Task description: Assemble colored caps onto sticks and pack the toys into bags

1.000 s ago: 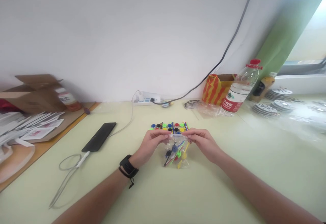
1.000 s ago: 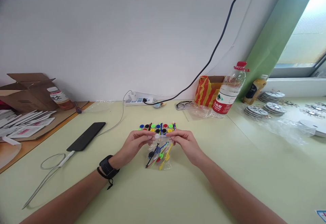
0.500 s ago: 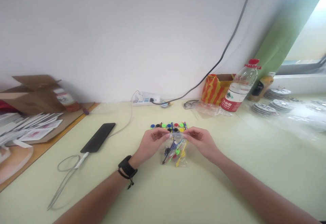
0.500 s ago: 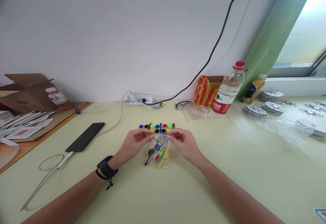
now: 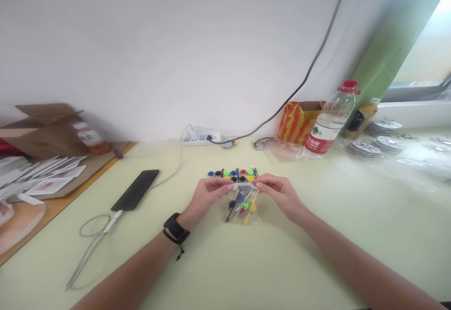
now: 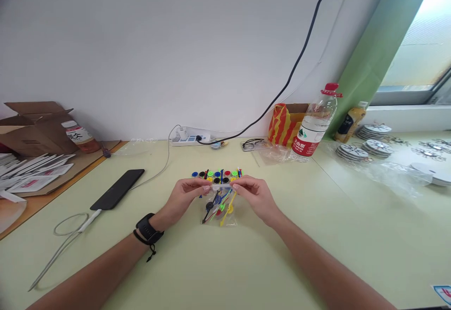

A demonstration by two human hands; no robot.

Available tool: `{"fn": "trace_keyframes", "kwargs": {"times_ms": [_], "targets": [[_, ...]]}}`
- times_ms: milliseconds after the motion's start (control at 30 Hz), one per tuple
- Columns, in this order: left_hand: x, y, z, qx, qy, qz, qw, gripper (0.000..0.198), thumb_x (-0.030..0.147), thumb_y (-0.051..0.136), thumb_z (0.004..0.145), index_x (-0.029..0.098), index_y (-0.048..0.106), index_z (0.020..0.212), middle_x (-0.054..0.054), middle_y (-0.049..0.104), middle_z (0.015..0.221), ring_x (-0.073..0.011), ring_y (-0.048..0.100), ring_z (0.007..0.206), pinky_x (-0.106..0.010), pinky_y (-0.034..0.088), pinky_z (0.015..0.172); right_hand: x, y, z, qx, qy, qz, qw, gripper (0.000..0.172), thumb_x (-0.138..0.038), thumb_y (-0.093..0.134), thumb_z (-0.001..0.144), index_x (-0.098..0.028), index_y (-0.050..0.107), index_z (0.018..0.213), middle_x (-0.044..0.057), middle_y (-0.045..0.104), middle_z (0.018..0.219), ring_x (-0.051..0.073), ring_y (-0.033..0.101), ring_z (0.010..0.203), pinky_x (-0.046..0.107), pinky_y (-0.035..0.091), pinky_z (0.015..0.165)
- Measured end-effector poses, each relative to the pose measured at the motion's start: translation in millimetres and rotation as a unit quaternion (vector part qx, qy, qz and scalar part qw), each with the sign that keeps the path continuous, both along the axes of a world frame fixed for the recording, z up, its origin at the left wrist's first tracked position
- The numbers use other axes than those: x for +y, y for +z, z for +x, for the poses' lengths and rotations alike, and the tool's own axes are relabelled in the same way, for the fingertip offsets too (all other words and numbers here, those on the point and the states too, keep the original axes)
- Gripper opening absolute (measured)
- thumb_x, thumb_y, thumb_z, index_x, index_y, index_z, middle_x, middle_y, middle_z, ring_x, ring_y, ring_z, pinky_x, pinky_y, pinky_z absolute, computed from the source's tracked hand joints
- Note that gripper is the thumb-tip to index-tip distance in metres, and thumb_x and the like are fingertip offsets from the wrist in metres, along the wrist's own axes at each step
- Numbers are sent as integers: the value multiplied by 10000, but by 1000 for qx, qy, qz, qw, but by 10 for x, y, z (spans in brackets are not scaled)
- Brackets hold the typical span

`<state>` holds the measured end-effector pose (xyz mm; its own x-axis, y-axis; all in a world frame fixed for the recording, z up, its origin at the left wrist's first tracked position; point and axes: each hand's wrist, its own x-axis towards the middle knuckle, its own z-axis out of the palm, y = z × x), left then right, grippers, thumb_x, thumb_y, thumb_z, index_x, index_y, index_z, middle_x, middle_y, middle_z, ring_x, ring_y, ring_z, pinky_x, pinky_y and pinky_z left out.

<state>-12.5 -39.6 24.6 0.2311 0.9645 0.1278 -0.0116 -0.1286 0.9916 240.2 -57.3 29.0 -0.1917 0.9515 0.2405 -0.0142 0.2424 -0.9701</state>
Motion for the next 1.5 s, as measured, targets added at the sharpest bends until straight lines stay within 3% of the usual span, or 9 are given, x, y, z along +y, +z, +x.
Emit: {"fn": "trace_keyframes", "kwargs": {"times_ms": [133,200,400,533,700,833,967,1133,1500], "targets": [[-14,40,31,6,3,4,1000,426,366,881,773,161,790,1135,-110,802,1028,-236,742,939,-341,600,856,26,-37,-25,6,4,2,1000,434,-534,808,815,-219,792,1114,88,755,989,248,678,940,412,544,897],[-13,46,38,18,3,15,1000,398,378,871,785,160,793,1109,-111,799,1039,-234,744,938,-340,604,858,44,-66,-29,-3,1,7,1000,452,-544,805,817,-220,784,1130,89,754,989,247,680,931,415,546,893],[-10,17,23,70,-12,82,994,225,367,825,837,161,784,917,-87,787,932,-206,735,868,-297,598,803,51,-83,-31,-53,-34,24,998,358,-560,754,852,-212,774,938,84,769,933,247,698,883,395,556,836],[-13,6,13,44,-8,62,997,197,338,809,846,167,819,942,-84,792,902,-199,729,838,-283,584,770,32,-64,-22,-41,-23,32,998,296,-501,745,870,-220,792,952,87,777,953,251,705,896,390,553,830],[-37,37,19,31,-5,39,999,219,356,833,821,160,830,920,-90,791,891,-201,715,822,-290,575,749,10,-44,24,-52,-39,109,992,193,-414,716,899,-262,828,941,88,773,919,257,702,872,400,549,802],[-57,62,46,17,-11,41,999,259,369,872,783,148,804,901,-86,774,881,-186,704,786,-276,576,709,-4,-17,35,-66,-6,117,991,201,-422,709,910,-255,822,912,90,770,908,266,699,869,411,551,809],[-89,90,81,22,-27,41,999,275,377,859,800,159,799,956,-80,770,892,-176,702,773,-262,578,692,-14,2,-5,-95,29,59,993,308,-493,713,904,-244,798,1064,80,766,943,254,685,869,386,550,796],[-137,124,97,87,-54,58,993,269,394,785,871,174,802,1026,-75,763,915,-160,670,725,-262,565,667,-14,23,-9,-151,72,69,983,309,-497,670,938,-221,781,852,53,714,813,213,615,772,342,495,724],[-220,129,151,121,-156,43,979,255,396,716,934,156,787,880,-59,729,800,-154,620,714,-254,506,676,-103,104,-29,-178,133,70,972,321,-481,628,969,-208,759,863,47,690,823,187,574,743,301,438,664]]}}
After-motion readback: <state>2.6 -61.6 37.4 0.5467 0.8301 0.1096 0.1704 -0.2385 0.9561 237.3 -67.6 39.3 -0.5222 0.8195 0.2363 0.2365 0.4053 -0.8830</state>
